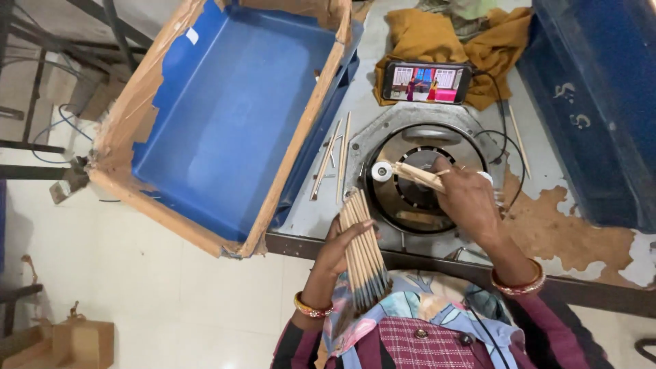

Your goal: Manually placing thin sticks into a circular assembly jig to bundle or process them.

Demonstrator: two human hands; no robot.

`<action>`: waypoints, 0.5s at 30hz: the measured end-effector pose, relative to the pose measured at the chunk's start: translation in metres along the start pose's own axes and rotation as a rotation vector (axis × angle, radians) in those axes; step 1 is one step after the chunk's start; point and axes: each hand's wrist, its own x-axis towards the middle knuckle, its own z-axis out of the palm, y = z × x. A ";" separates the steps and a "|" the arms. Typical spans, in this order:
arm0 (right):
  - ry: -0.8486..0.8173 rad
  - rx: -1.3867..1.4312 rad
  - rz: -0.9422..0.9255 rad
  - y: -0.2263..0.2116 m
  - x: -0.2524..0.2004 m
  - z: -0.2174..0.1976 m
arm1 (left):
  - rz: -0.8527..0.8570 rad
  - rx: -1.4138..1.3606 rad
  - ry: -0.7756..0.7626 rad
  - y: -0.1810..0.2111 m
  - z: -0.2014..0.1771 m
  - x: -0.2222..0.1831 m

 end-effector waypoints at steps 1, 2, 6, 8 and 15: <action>-0.007 0.001 0.005 0.000 0.000 0.007 | -0.008 -0.002 0.003 -0.003 -0.003 -0.003; 0.013 0.028 0.009 -0.001 -0.001 0.013 | -0.057 -0.022 0.004 -0.006 -0.007 -0.007; 0.007 0.060 0.001 0.002 0.003 0.022 | -0.011 0.016 -0.123 -0.027 -0.032 0.000; 0.039 0.129 0.021 -0.006 -0.015 0.018 | -0.012 0.092 -0.099 -0.020 -0.011 -0.017; -0.337 0.457 -0.205 -0.037 -0.034 0.002 | 0.667 0.696 -0.344 0.028 0.038 -0.025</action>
